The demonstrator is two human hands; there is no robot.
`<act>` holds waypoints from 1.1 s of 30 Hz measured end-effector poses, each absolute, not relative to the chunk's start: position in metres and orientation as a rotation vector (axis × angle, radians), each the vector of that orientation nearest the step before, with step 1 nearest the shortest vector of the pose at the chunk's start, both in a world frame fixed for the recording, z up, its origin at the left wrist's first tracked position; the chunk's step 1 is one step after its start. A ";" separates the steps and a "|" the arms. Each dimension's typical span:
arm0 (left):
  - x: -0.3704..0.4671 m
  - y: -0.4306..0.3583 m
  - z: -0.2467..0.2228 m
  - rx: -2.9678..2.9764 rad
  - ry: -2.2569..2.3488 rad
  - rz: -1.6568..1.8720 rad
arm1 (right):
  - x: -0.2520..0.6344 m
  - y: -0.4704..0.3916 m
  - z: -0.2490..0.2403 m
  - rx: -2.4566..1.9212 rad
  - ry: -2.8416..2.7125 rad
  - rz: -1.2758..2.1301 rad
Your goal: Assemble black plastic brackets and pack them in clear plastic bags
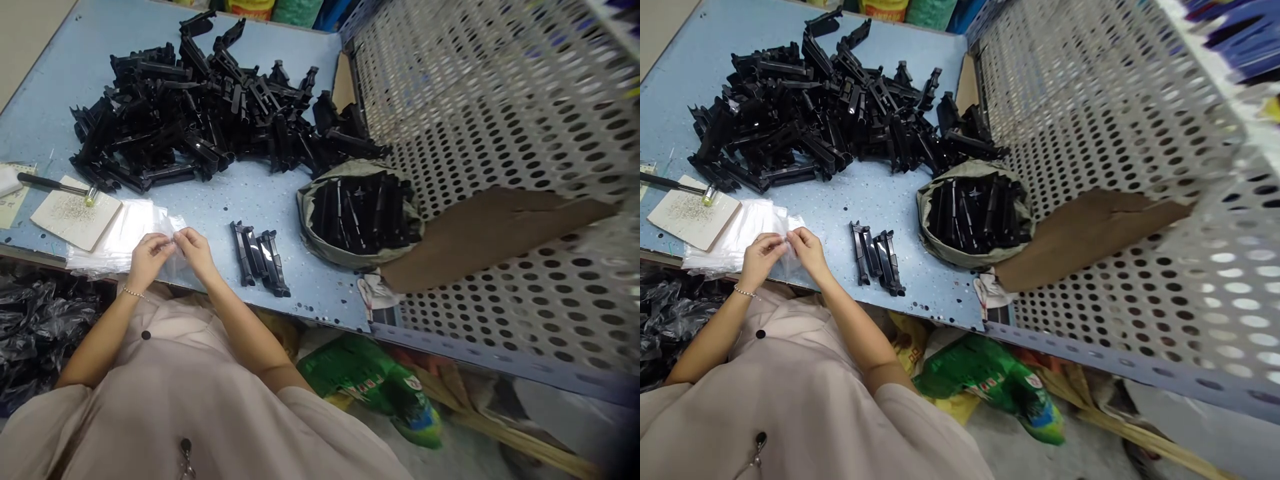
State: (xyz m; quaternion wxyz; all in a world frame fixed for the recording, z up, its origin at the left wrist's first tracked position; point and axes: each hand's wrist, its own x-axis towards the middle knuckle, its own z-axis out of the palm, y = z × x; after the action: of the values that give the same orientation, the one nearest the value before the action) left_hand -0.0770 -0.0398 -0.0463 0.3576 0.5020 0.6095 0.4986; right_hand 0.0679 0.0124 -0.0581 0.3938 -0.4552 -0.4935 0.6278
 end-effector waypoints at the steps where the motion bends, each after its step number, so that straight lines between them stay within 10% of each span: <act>1: -0.075 -0.037 -0.048 1.148 1.540 1.315 | 0.067 0.012 -0.059 -1.153 -1.260 1.594; 14: -0.088 -0.032 -0.049 0.992 1.534 1.454 | 0.083 0.009 -0.062 -1.274 -1.313 1.496; 23: -0.097 -0.033 -0.062 1.559 1.793 1.085 | 0.209 -0.019 -0.021 -2.233 -2.091 0.483; 33: -0.070 -0.017 -0.059 1.645 1.591 1.172 | 0.198 -0.038 -0.019 -1.119 -1.026 2.148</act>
State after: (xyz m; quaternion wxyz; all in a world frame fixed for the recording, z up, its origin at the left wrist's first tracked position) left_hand -0.0697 -0.0170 -0.0589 0.2813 0.6138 0.5939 0.4375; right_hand 0.1977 -0.0385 -0.0188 0.2529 -0.4115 -0.3775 0.7900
